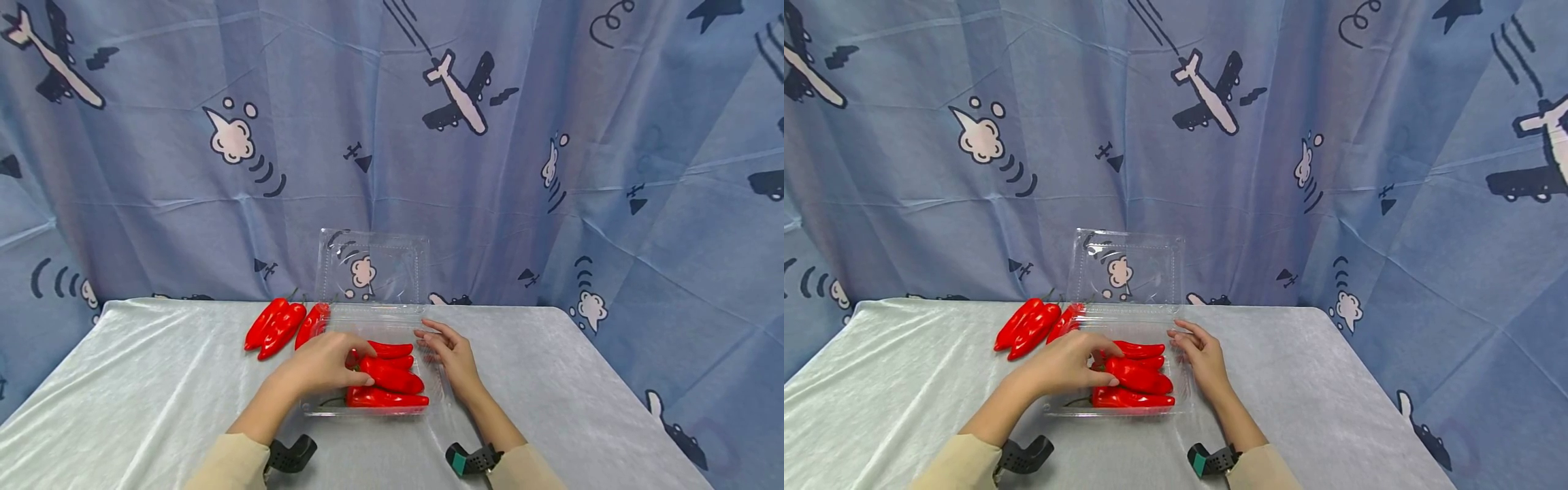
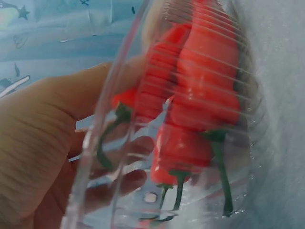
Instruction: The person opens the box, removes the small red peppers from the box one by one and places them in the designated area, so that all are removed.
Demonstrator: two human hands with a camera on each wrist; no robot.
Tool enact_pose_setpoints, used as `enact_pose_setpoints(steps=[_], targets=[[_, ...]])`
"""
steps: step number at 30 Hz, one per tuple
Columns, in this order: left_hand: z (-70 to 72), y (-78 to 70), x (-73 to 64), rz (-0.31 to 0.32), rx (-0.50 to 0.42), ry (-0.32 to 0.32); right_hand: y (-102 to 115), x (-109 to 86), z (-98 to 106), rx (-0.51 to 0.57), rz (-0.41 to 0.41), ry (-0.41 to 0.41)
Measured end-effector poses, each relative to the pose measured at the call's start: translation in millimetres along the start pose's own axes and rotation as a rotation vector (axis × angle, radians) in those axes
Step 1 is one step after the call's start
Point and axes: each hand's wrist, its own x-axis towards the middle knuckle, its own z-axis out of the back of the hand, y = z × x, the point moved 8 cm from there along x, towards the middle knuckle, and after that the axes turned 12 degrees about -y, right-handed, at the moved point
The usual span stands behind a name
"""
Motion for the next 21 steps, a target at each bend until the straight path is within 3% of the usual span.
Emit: enact_pose_setpoints(steps=[7,21], targets=[[11.1,-2.4,-1.0,-0.038,-0.011,-0.065,0,-0.8,0,-0.007,0.000,0.001],[27.7,1.3,-2.4,0.018,-0.085,-0.085,0,-0.4,-1,-0.010,-0.002,-0.006]])
